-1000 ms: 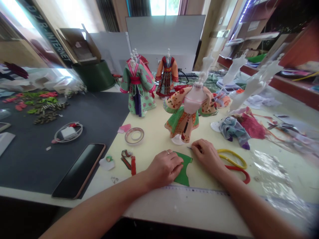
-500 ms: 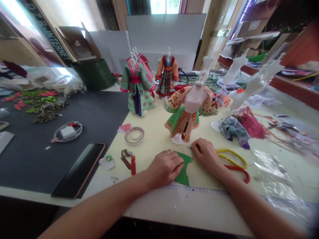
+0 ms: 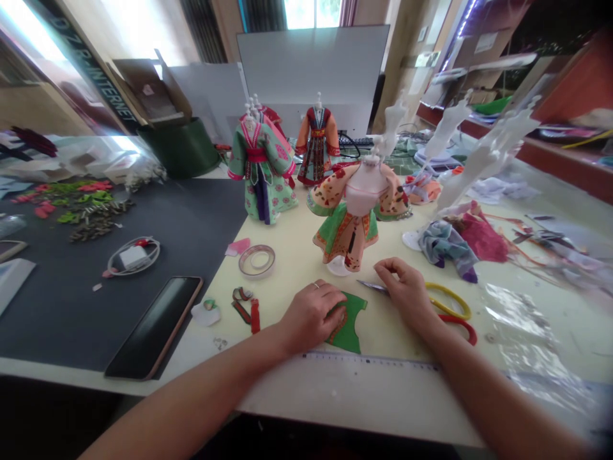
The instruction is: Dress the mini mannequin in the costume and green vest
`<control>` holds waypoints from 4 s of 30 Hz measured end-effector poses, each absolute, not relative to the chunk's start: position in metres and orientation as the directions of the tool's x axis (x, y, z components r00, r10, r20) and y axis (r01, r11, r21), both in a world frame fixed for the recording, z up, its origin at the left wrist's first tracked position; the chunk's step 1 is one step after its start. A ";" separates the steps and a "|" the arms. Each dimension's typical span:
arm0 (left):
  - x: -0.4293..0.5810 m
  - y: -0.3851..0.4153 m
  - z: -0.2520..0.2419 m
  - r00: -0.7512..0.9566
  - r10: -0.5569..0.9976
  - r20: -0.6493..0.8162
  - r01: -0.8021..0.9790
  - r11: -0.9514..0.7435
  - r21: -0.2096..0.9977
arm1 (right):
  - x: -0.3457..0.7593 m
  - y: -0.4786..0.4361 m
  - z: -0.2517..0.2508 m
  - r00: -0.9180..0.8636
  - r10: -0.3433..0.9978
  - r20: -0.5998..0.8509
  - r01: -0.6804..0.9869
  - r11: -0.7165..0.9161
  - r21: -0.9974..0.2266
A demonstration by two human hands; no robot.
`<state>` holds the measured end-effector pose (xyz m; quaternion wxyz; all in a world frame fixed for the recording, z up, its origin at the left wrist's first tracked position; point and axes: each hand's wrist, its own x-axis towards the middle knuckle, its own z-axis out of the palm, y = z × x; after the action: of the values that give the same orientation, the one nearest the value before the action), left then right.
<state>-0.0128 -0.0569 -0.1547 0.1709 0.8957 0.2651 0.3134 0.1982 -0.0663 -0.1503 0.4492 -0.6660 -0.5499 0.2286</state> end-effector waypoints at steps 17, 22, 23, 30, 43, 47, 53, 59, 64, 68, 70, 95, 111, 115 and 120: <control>0.032 -0.039 -0.134 0.734 0.675 0.074 0.614 -0.706 0.352 | 0.201 -0.083 -0.132 0.185 0.978 -0.096 0.037 -0.105 -0.994; 0.029 -0.038 -0.140 0.705 0.700 0.111 0.588 -0.665 0.460 | 0.203 -0.084 -0.130 0.162 0.985 -0.065 0.041 -0.073 -0.996; 0.027 -0.039 -0.140 0.698 0.706 0.119 0.580 -0.655 0.483 | 0.203 -0.085 -0.130 0.146 0.987 -0.061 0.039 -0.067 -0.997; 0.019 -0.043 -0.135 0.637 0.765 0.094 0.476 -0.485 0.733 | 0.192 -0.093 -0.135 -0.012 1.000 0.008 0.067 0.009 -0.998; 0.023 -0.046 -0.130 0.587 0.805 -0.087 0.264 -0.089 0.960 | 0.186 -0.096 -0.142 0.000 0.990 0.141 0.065 0.141 -0.988; 0.023 -0.050 -0.128 0.586 0.799 -0.132 0.253 -0.026 0.967 | 0.181 -0.098 -0.141 -0.014 0.994 0.109 -0.043 0.109 -0.993; 0.019 -0.056 -0.130 0.522 0.833 -0.185 0.090 0.162 0.983 | 0.181 -0.102 -0.132 0.014 0.998 -0.060 -0.172 -0.056 -0.984; 0.015 -0.056 -0.126 0.472 0.842 -0.260 0.031 0.279 0.960 | 0.183 -0.104 -0.129 0.067 0.996 -0.063 -0.085 -0.058 -0.995; 0.012 -0.054 -0.127 0.473 0.835 -0.280 0.040 0.297 0.954 | 0.181 -0.106 -0.128 0.043 0.999 -0.025 0.014 -0.026 -1.000; 0.012 -0.055 -0.128 0.466 0.843 -0.269 0.040 0.284 0.958 | 0.182 -0.106 -0.127 0.026 1.000 -0.005 0.095 -0.007 -0.995; 0.012 -0.056 -0.128 0.454 0.852 -0.260 0.038 0.273 0.961 | 0.182 -0.106 -0.128 0.015 1.000 0.008 0.124 0.006 -0.992; 0.012 -0.059 -0.132 0.434 0.893 -0.120 0.148 0.061 0.987 | 0.179 -0.107 -0.131 -0.040 0.995 0.096 0.232 0.102 -0.967; 0.011 -0.059 -0.128 0.438 0.894 -0.093 0.208 -0.001 0.978 | 0.181 -0.107 -0.129 -0.039 0.990 0.138 0.253 0.143 -0.957; 0.011 -0.059 -0.130 0.442 0.894 -0.072 0.216 -0.028 0.976 | 0.181 -0.108 -0.128 -0.036 0.990 0.138 0.266 0.142 -0.953; 0.012 -0.060 -0.128 0.439 0.898 -0.018 0.238 -0.097 0.966 | 0.181 -0.108 -0.129 -0.051 0.988 0.145 0.282 0.153 -0.947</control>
<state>0.0122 -0.0598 -0.1280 0.5210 0.6694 0.4244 0.3167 0.1810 -0.1076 -0.1289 0.4517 -0.5203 -0.6105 0.3906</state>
